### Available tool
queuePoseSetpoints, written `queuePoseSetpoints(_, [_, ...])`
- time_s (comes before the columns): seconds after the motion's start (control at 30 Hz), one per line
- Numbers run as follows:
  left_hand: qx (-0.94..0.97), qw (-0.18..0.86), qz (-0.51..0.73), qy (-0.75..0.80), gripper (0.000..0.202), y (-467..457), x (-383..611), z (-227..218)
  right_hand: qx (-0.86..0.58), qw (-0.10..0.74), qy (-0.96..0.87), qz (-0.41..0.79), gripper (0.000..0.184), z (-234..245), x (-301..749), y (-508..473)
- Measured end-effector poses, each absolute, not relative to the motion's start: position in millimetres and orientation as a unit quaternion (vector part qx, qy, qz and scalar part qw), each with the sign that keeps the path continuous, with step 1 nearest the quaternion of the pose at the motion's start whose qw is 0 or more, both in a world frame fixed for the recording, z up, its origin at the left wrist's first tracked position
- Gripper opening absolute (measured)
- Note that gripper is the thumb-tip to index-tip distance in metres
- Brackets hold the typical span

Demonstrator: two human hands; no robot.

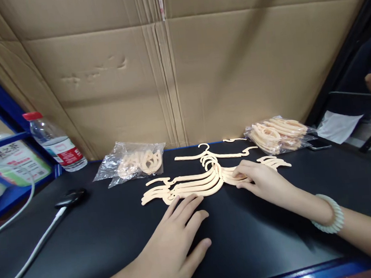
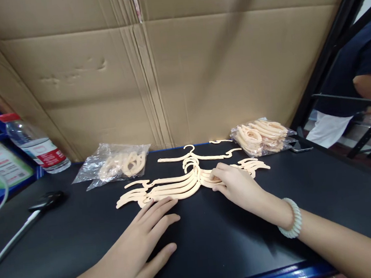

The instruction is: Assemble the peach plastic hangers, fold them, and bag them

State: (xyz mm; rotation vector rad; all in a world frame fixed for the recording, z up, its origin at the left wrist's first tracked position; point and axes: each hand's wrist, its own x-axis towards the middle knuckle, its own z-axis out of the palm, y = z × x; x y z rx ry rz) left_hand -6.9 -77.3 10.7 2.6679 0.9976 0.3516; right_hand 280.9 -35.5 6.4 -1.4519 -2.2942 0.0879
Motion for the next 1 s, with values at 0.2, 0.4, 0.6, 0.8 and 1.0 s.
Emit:
queuePoseSetpoints(0.2, [0.919,0.147,0.175,0.321,0.033,-78.0,-4.4,15.4,-0.536,0.235,-0.809,0.053,0.012,9.7,283.3,-30.8])
queuePoseSetpoints(0.4, [0.930,0.127,0.204,0.277,0.026,-79.7,-2.1,15.4,-0.568,0.306,-0.763,0.043,0.007,21.8,312.7,-12.4])
queuePoseSetpoints(0.6, [0.942,0.102,0.232,0.221,0.021,-72.3,3.6,8.3,-0.612,0.269,-0.742,-0.049,0.011,43.5,352.9,32.0])
queuePoseSetpoints(0.8, [0.955,0.104,0.220,0.169,0.020,-61.5,21.7,9.9,-0.668,0.139,-0.727,-0.078,0.013,55.3,360.6,84.2])
queuePoseSetpoints(1.0, [0.957,0.108,0.223,0.154,0.019,-58.3,22.5,6.3,-0.649,0.005,-0.758,-0.058,0.027,44.5,344.6,126.6])
